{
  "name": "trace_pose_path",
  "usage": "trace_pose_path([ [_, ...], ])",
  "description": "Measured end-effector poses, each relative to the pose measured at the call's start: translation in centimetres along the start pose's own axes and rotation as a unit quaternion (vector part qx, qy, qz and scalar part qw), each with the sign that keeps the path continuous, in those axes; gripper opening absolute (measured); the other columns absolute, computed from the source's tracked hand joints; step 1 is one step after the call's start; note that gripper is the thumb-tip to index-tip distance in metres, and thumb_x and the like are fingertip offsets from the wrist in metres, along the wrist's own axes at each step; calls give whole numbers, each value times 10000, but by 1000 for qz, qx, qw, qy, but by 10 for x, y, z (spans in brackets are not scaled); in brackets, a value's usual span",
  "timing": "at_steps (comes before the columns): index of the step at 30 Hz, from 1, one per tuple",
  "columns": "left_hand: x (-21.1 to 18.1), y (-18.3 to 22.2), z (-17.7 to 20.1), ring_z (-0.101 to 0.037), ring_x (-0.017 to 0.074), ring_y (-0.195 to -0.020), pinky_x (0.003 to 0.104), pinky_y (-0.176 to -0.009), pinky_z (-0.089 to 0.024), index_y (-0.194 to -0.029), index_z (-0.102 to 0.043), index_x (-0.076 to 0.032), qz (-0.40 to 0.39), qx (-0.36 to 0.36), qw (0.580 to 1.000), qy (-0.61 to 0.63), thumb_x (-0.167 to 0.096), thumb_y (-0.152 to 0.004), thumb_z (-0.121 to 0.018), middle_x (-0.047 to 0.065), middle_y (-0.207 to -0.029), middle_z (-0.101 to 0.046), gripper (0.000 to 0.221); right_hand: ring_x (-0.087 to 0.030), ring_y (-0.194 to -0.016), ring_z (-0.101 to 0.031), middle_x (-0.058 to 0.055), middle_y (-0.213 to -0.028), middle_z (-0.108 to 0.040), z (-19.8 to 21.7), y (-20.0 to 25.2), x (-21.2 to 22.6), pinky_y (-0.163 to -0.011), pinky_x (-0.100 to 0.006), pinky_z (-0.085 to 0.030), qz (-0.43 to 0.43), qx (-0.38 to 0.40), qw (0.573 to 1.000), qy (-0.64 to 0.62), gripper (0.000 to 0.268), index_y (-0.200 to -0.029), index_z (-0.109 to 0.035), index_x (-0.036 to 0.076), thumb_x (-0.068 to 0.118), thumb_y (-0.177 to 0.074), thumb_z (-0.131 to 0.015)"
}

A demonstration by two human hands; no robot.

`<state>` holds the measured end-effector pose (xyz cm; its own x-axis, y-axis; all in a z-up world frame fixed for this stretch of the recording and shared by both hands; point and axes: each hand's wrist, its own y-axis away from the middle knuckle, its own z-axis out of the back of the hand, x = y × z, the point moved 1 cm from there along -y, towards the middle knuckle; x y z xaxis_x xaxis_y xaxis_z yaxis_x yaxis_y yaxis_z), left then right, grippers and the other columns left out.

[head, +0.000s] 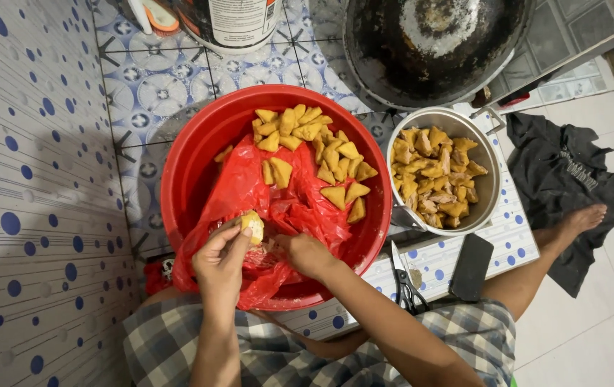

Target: Filling fried dough pockets with a meat or vegetable paste using a small spoon.

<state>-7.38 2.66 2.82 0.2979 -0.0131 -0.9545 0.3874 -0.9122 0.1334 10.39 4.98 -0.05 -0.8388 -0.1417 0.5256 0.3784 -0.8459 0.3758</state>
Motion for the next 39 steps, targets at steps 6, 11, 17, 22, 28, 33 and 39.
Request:
trace_pose_path([
  [6,-2,1,0,-694,271,-1028,366,-772,-632,-1038,-709,133,6,-1,1000,-12,9,-878,-785,247,-1129,-708,216,-412,-1089,-693,-200,-1112,-753,7,1,-9,-926,-493,-564,10,38,993,-114,349,-1248,-702,98,75,-956,-514],
  [11,-4,0,-1,-705,265,-1012,360,-771,-637,-1035,-717,117,5,-3,1000,-21,0,-878,-789,232,-1127,-715,209,-404,-1182,-653,-223,-1206,-719,32,16,6,-1027,-485,-518,-2,72,982,-173,379,-1298,-687,57,56,-954,-527],
  [17,-8,1,1,-678,204,-986,339,-781,-623,-1051,-727,92,31,-13,999,-39,-32,-898,-781,195,-1124,-718,205,-200,-694,-569,-132,-839,-646,4,3,-59,-577,-293,-466,-99,123,937,-312,321,-1283,-701,65,159,-991,-606],
  [22,-9,2,3,-676,191,-956,346,-784,-633,-1061,-730,82,49,-26,998,-20,-41,-899,-780,189,-1113,-721,209,-71,-381,-375,-78,-556,-512,23,33,-75,-263,-170,-299,-161,155,863,-454,340,-1298,-661,-11,131,-992,-624],
  [28,-18,3,-3,-671,216,-965,371,-826,-627,-1148,-724,65,82,-50,995,-18,-72,-927,-752,210,-1083,-717,262,-81,-382,-338,-91,-514,-447,56,80,-64,-291,-177,-267,-140,46,817,-557,315,-1261,-692,-47,34,-971,-599],
  [33,-3,5,-9,-675,290,-918,458,-793,-627,-1125,-736,76,142,-28,989,-19,-52,-891,-770,303,-1075,-712,270,-118,-340,-302,-140,-498,-460,59,105,-61,-285,-220,-262,-106,-49,802,-585,337,-1304,-692,-25,37,-990,-587],
  [39,-11,13,-28,-688,334,-871,544,-780,-624,-1108,-728,129,231,-5,972,39,-35,-880,-749,302,-998,-706,282,-104,-472,-467,-120,-556,-640,37,109,-35,-399,-224,-383,10,-203,890,-408,283,-1205,-781,43,43,-955,-648],
])
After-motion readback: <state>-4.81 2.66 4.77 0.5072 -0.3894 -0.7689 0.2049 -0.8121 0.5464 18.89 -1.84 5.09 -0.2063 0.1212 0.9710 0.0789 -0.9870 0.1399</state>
